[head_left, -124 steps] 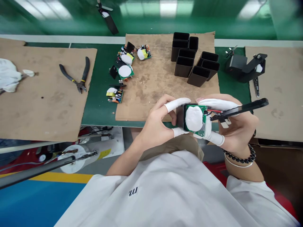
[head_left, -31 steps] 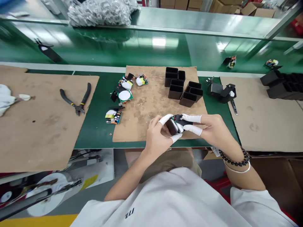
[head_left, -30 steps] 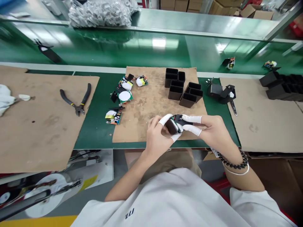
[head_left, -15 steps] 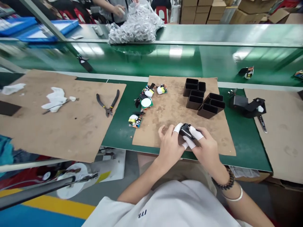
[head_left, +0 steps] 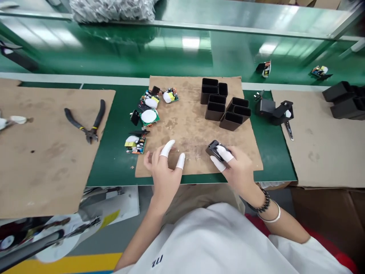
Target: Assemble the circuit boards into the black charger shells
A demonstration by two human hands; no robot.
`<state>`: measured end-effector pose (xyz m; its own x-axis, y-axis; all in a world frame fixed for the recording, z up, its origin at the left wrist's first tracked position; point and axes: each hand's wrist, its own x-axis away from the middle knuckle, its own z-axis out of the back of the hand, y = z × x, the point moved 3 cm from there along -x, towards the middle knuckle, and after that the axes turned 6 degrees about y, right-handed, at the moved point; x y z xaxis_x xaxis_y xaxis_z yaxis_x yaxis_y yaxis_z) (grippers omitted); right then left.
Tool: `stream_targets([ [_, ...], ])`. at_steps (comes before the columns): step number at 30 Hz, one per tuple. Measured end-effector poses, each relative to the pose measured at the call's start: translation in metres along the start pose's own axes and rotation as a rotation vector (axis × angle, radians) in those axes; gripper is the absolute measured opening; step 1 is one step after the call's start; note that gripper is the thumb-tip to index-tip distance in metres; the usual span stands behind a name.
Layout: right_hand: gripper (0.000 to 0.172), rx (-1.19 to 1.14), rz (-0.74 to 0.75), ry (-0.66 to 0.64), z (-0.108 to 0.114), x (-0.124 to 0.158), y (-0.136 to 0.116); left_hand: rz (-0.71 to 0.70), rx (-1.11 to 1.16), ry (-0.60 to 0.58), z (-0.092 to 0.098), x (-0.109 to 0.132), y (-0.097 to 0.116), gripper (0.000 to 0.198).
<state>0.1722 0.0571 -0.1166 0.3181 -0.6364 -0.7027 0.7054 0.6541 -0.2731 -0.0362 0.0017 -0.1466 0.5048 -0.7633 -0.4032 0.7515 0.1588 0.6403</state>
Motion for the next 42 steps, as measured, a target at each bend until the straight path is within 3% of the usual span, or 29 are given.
stream_targets([
  [4, 0.017, 0.06, -0.03, 0.084, 0.002, 0.006, 0.0, -0.02, -0.007, 0.028, 0.0, -0.001, -0.002, 0.034],
  [7, 0.014, 0.065, -0.044, -0.014, -0.008, 0.014, -0.001, -0.068, -0.003, 0.061, -0.001, 0.001, 0.001, 0.032],
  [9, 0.012, -0.074, -0.132, -0.076, -0.015, 0.017, 0.0, -0.124, 0.071, 0.02, -0.004, 0.005, 0.009, 0.034],
  [11, 0.013, -0.337, -0.337, -0.074, -0.016, 0.017, 0.001, -0.195, 0.231, -0.098, -0.01, 0.01, 0.023, 0.045],
  [13, 0.026, -0.682, -0.639, -0.057, -0.014, 0.015, 0.0, -0.269, 0.412, -0.194, -0.015, 0.016, 0.038, 0.063],
  [15, 0.037, -1.029, -0.966, -0.077, -0.012, 0.013, -0.007, -0.306, 0.546, -0.173, -0.016, 0.018, 0.05, 0.073],
  [18, 0.033, -1.425, -1.344, -0.258, -0.009, 0.011, -0.023, -0.23, 0.642, -0.061, -0.011, 0.014, 0.06, 0.066],
  [21, 0.018, -1.634, -1.58, -0.526, -0.009, 0.015, -0.033, -0.116, 0.641, -0.063, -0.004, 0.007, 0.066, 0.06],
  [24, 0.012, -1.69, -1.7, -0.605, -0.012, 0.021, -0.034, -0.007, 0.596, -0.113, 0.002, 0.002, 0.07, 0.062],
  [30, 0.017, -1.574, -1.731, -0.543, -0.018, 0.023, -0.025, 0.111, 0.634, -0.148, 0.007, -0.001, 0.071, 0.063],
  [38, 0.017, -1.437, -1.285, -0.525, -0.017, 0.015, -0.017, 0.171, 0.811, -0.131, 0.011, -0.004, 0.072, 0.063],
  [42, 0.032, -1.349, -1.117, -0.594, -0.005, -0.006, -0.011, 0.399, 1.144, -0.202, 0.005, -0.009, 0.06, 0.061],
])
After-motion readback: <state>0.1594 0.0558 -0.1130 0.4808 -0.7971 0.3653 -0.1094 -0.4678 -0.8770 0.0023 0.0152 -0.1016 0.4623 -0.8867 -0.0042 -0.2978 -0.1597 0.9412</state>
